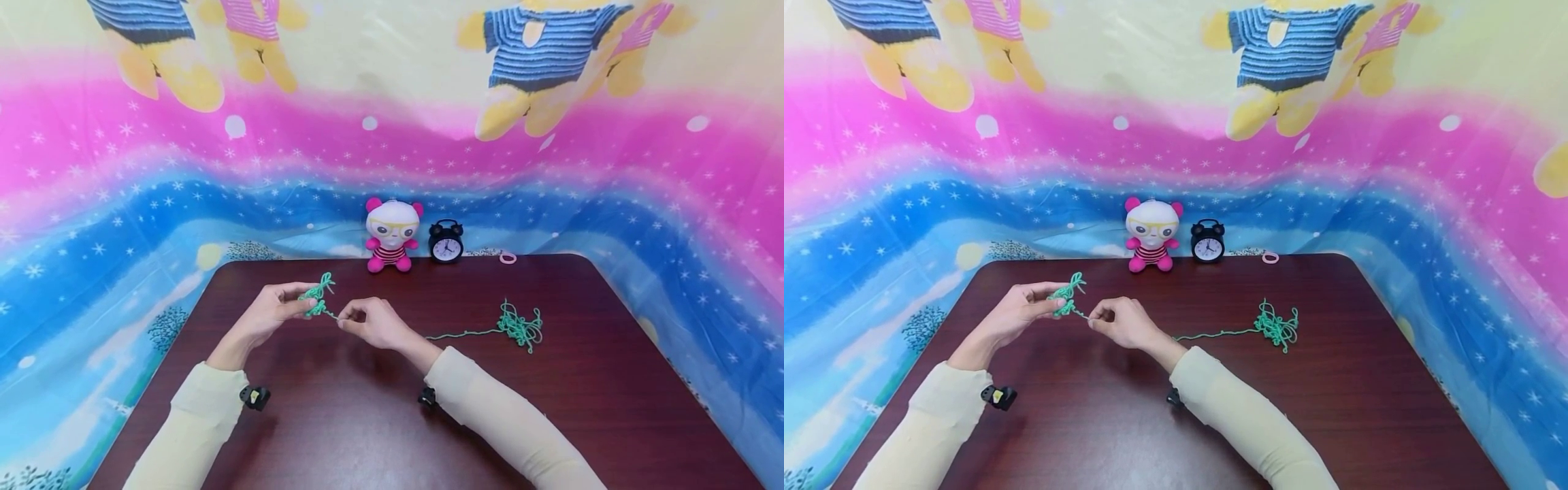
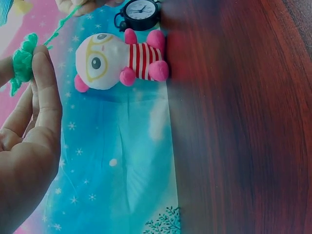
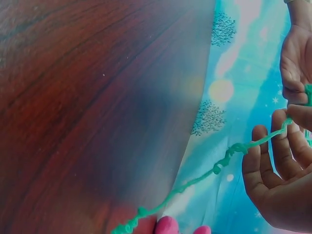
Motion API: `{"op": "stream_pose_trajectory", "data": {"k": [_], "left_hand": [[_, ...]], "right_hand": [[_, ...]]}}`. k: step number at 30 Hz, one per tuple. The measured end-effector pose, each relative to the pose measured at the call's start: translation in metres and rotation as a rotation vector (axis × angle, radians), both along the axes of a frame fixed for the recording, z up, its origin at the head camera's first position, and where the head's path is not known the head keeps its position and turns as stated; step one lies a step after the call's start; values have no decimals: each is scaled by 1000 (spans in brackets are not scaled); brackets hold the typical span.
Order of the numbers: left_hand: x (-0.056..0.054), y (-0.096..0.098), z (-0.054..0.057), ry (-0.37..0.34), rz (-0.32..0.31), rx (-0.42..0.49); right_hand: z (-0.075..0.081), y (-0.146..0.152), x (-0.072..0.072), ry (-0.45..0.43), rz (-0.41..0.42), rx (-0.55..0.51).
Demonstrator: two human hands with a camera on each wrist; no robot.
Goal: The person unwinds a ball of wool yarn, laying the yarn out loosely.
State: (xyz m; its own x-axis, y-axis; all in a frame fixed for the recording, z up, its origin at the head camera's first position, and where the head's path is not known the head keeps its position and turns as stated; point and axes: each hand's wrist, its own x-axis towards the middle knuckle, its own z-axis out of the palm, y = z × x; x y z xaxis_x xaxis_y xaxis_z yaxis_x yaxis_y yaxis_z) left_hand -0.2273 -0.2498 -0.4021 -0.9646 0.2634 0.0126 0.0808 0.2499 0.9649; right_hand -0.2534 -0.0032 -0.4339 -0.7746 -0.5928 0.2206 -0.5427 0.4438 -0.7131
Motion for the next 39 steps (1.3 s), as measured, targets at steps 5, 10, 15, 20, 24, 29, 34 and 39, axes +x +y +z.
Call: {"op": "stream_pose_trajectory", "data": {"k": [5,10,15,20,24,29,34,39], "left_hand": [[0,-1,-1,24,14,0],[-2,-3,-2,43,24,18],[-4,-5,-3,37,22,42],[-4,-7,-3,27,-9,46],[-3,-7,-2,10,2,41],[-2,-8,-1,-3,26,18],[-1,-9,0,-13,33,17],[0,-9,1,-20,42,-16]], "right_hand": [[4,8,-2,-11,-14,-12],[7,21,-4,-34,-49,-16],[12,36,-8,-55,-118,-19],[15,49,-14,-49,-168,-36],[16,59,-19,-51,-199,-51],[21,72,-22,-74,-239,-75],[27,83,-25,-62,-278,-73],[30,94,-27,-50,-294,-83]]}}
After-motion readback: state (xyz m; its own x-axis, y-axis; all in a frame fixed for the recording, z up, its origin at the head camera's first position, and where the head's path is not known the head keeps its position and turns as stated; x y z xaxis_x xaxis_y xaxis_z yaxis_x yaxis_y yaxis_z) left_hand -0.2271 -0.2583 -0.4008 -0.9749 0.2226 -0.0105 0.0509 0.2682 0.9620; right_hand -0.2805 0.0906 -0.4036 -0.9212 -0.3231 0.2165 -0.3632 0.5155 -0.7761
